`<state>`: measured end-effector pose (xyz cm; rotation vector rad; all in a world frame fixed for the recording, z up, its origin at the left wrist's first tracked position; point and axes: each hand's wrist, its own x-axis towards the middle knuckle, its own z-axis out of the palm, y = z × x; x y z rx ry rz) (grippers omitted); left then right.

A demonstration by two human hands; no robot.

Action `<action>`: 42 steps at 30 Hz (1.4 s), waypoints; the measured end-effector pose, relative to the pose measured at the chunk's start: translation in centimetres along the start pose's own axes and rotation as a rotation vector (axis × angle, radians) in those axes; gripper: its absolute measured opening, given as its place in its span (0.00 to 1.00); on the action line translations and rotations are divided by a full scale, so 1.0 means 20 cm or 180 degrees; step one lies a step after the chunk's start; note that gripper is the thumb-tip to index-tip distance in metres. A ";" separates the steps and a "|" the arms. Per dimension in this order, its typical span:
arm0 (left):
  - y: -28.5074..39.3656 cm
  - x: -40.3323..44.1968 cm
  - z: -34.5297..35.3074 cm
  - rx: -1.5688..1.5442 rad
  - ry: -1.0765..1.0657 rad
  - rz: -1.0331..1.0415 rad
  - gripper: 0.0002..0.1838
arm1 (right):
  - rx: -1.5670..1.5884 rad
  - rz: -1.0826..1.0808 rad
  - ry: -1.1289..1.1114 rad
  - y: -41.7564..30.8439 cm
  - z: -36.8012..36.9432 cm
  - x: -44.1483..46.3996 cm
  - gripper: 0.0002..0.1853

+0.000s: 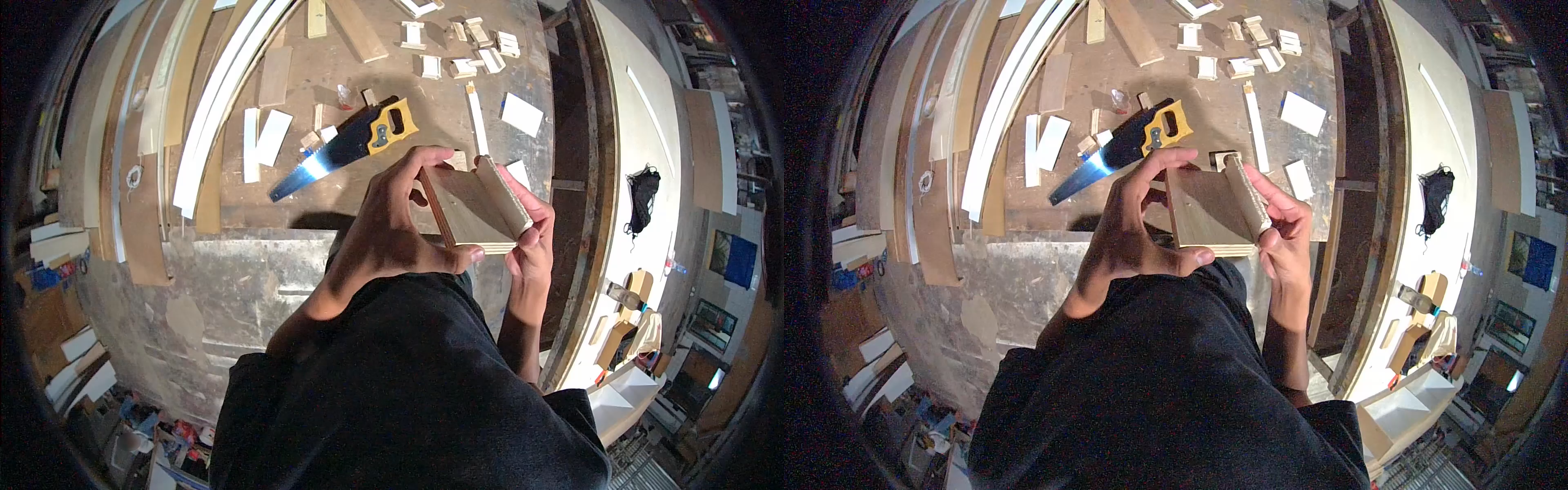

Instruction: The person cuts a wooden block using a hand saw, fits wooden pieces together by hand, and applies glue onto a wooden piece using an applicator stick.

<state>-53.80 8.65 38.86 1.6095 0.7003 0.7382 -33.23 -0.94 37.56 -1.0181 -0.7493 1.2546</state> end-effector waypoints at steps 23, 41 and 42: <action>-0.06 0.00 -0.03 -0.0144 0.0194 -0.0076 0.48 | 0.0358 -0.0168 -0.0046 0.07 0.06 0.05 0.49; -0.12 0.00 -0.01 -0.0206 0.0286 0.0105 0.47 | 0.0373 -0.0234 0.0092 0.10 0.07 0.04 0.47; -0.11 0.00 0.00 -0.0203 0.0284 0.0104 0.47 | 0.0377 -0.0235 0.0093 0.10 0.07 0.04 0.47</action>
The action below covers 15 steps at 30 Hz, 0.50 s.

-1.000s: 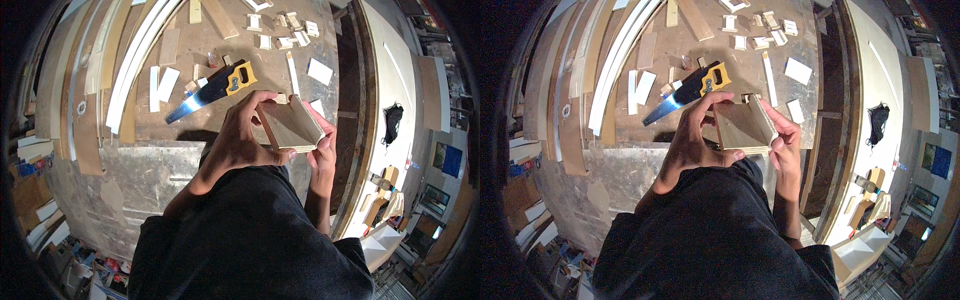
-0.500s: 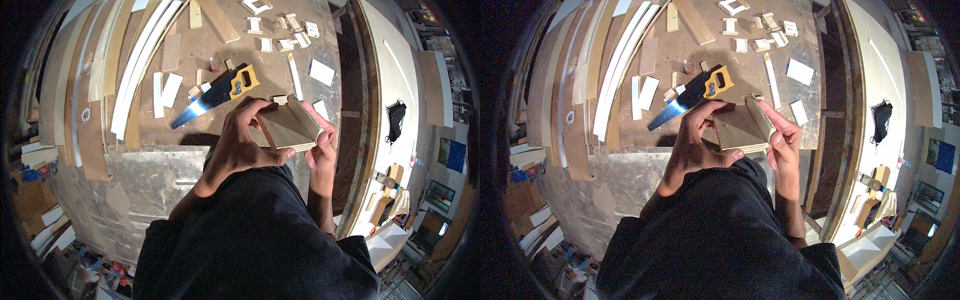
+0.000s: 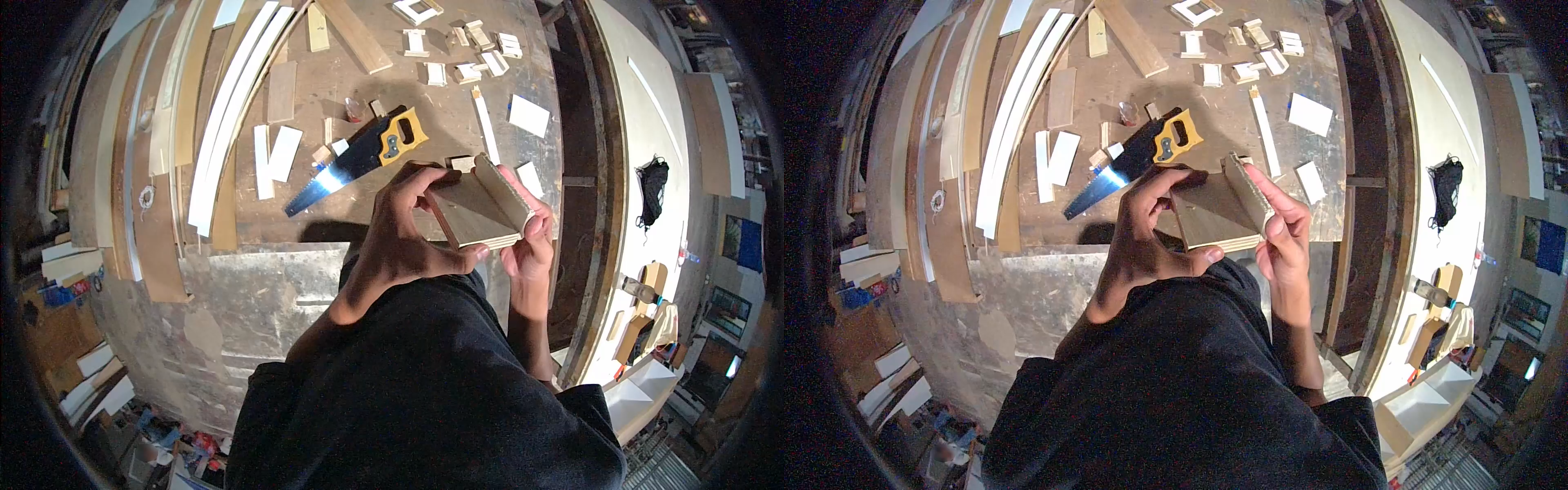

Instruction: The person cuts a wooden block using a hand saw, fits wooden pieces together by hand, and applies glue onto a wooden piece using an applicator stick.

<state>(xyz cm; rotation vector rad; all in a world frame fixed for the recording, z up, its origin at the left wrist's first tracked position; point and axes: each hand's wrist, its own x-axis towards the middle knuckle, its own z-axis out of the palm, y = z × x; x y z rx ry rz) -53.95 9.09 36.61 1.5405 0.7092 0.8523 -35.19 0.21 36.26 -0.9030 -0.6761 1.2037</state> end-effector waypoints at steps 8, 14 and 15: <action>0.03 0.03 0.00 0.0127 0.0074 0.0214 0.48 | 0.0061 0.0032 -0.0072 -0.01 -0.01 0.01 0.49; -0.01 0.04 -0.02 0.0107 0.0036 0.0206 0.47 | 0.0062 -0.0050 -0.0101 0.00 0.01 0.04 0.49; -0.01 0.04 -0.02 0.0107 0.0037 0.0201 0.47 | 0.0063 -0.0045 -0.0100 0.00 0.01 0.04 0.49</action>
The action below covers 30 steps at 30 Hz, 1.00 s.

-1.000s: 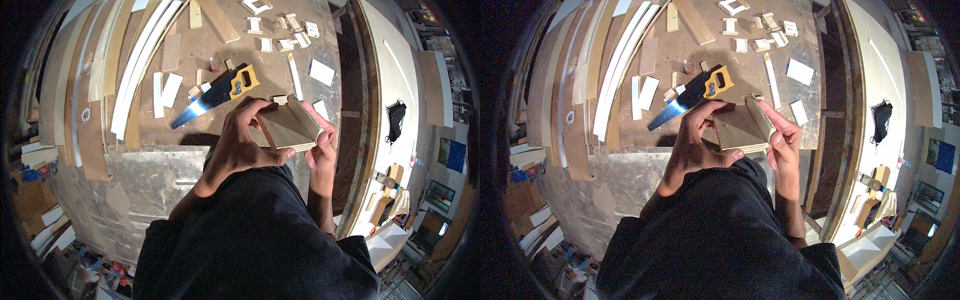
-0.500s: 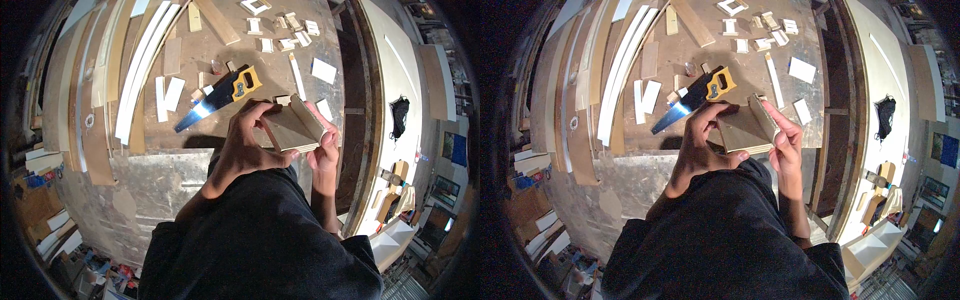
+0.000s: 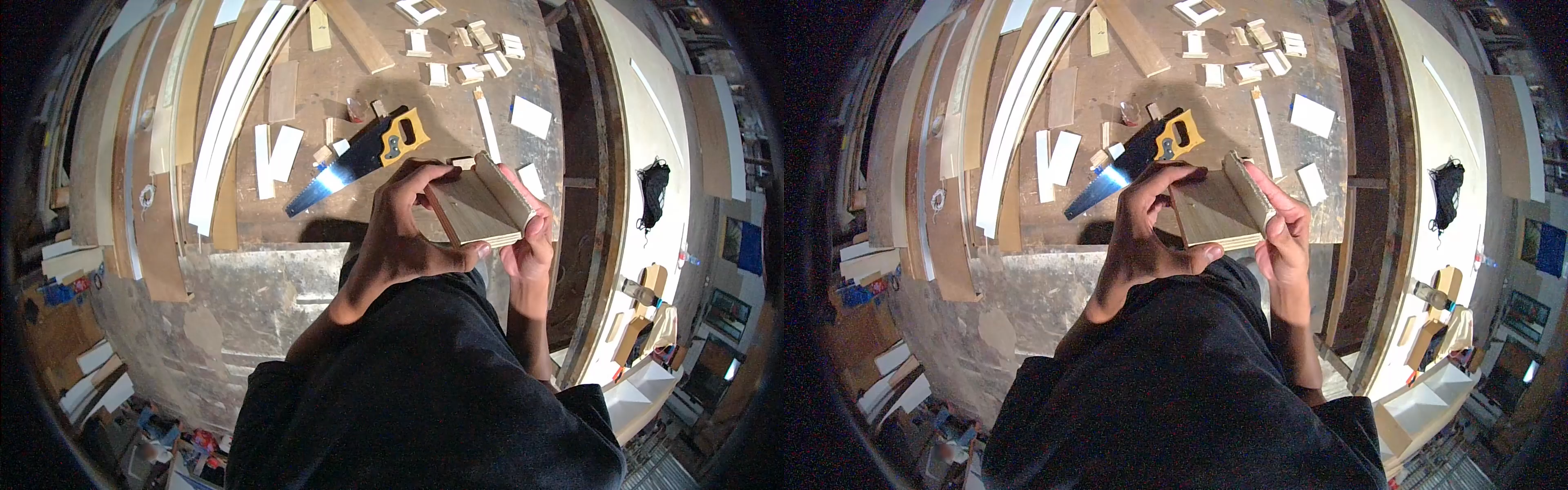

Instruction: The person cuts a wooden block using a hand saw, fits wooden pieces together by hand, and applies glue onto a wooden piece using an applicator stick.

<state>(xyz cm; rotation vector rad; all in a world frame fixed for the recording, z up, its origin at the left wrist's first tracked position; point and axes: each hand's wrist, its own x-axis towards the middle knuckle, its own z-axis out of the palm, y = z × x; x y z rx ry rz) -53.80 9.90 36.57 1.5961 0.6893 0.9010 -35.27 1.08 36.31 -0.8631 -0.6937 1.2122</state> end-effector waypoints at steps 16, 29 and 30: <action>0.02 0.05 0.02 0.0030 0.0063 0.0024 0.47 | 0.0107 0.0062 0.0046 0.00 -0.05 0.02 0.47; -0.04 0.06 0.01 -0.0144 0.0010 -0.0213 0.46 | 0.0101 0.0144 0.0021 0.00 -0.02 0.05 0.47; -0.04 0.06 0.01 -0.0140 0.0016 -0.0212 0.46 | 0.0103 0.0145 0.0015 0.00 -0.02 0.05 0.47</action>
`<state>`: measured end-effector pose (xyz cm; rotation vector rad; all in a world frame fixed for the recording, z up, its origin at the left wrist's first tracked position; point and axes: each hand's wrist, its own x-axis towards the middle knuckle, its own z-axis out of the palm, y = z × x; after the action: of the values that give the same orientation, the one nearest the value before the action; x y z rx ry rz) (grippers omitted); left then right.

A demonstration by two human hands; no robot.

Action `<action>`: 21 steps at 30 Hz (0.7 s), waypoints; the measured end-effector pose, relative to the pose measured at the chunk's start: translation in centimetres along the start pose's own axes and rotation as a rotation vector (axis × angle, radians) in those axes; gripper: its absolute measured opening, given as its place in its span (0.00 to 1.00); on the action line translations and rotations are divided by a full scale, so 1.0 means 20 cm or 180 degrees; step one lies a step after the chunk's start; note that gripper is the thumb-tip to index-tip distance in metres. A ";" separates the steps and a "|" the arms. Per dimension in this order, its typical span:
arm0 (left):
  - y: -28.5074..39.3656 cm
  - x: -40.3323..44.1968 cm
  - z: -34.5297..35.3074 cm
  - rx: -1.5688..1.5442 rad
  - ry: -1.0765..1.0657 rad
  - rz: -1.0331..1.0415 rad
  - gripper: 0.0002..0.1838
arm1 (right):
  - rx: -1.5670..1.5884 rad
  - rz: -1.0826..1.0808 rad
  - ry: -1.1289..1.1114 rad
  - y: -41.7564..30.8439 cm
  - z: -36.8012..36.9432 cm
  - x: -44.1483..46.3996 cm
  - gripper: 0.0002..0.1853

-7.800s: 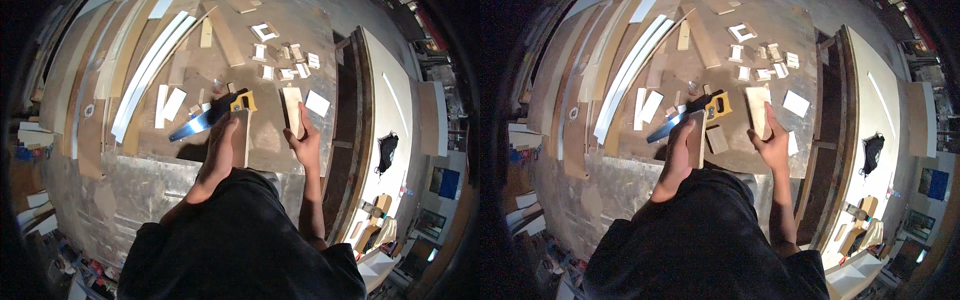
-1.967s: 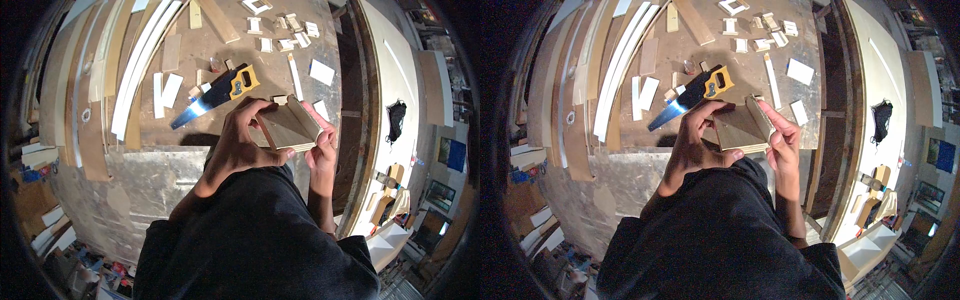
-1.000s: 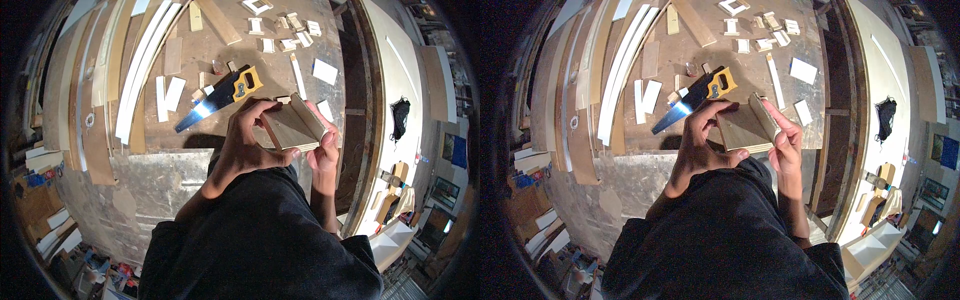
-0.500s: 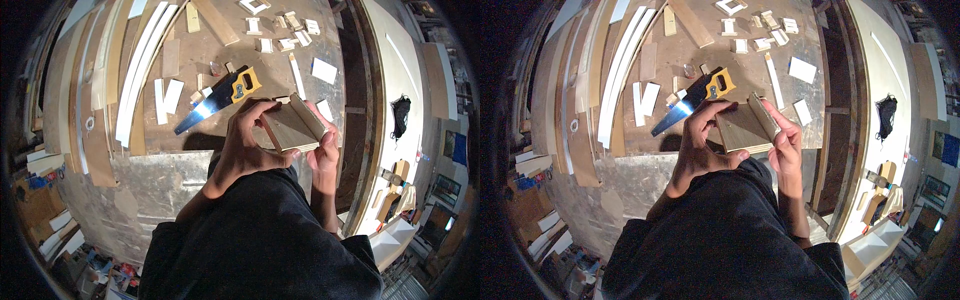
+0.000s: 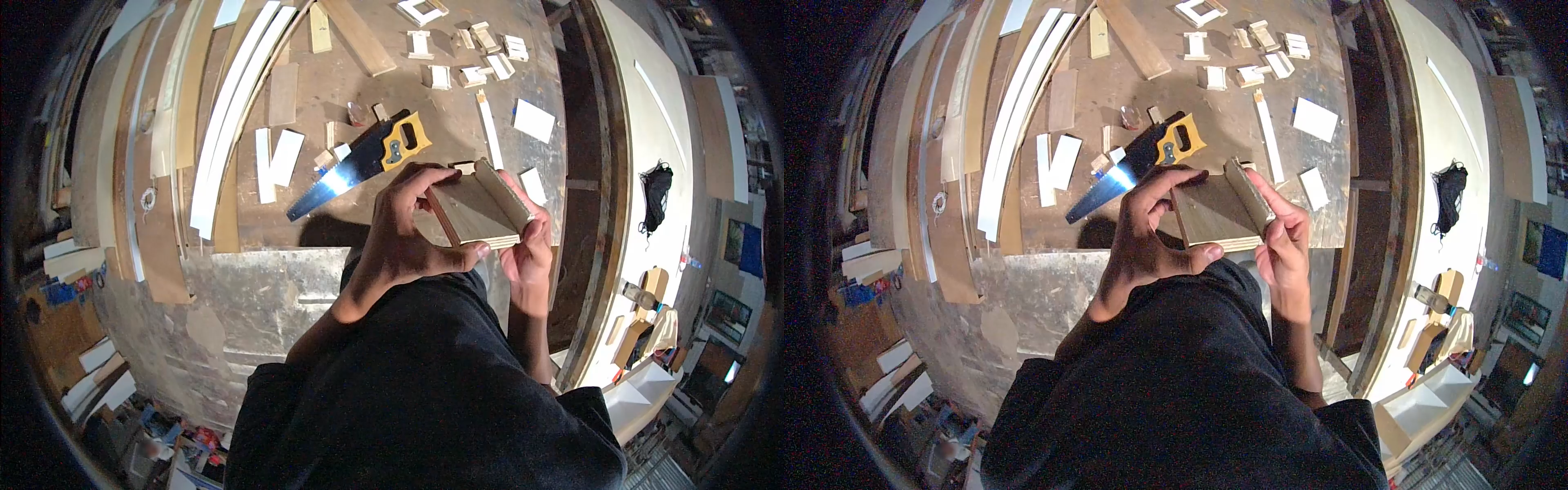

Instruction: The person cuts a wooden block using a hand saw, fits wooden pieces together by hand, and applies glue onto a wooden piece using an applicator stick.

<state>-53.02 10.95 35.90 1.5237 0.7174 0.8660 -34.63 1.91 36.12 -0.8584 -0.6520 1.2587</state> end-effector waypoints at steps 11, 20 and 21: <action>-0.01 0.01 0.00 0.0124 0.0094 0.0013 0.45 | 0.0195 0.0153 -0.0068 0.03 -0.04 0.03 0.47; -0.04 0.01 0.02 0.0157 0.0025 -0.0121 0.41 | 0.0356 0.0299 -0.0023 0.03 -0.09 0.04 0.36; -0.05 0.02 0.02 0.0133 -0.0015 -0.0063 0.40 | 0.0268 0.0329 0.0055 0.03 -0.09 0.04 0.33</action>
<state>-52.46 11.11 35.01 1.5526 0.7502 0.8370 -33.37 2.35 34.56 -0.8412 -0.5427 1.3606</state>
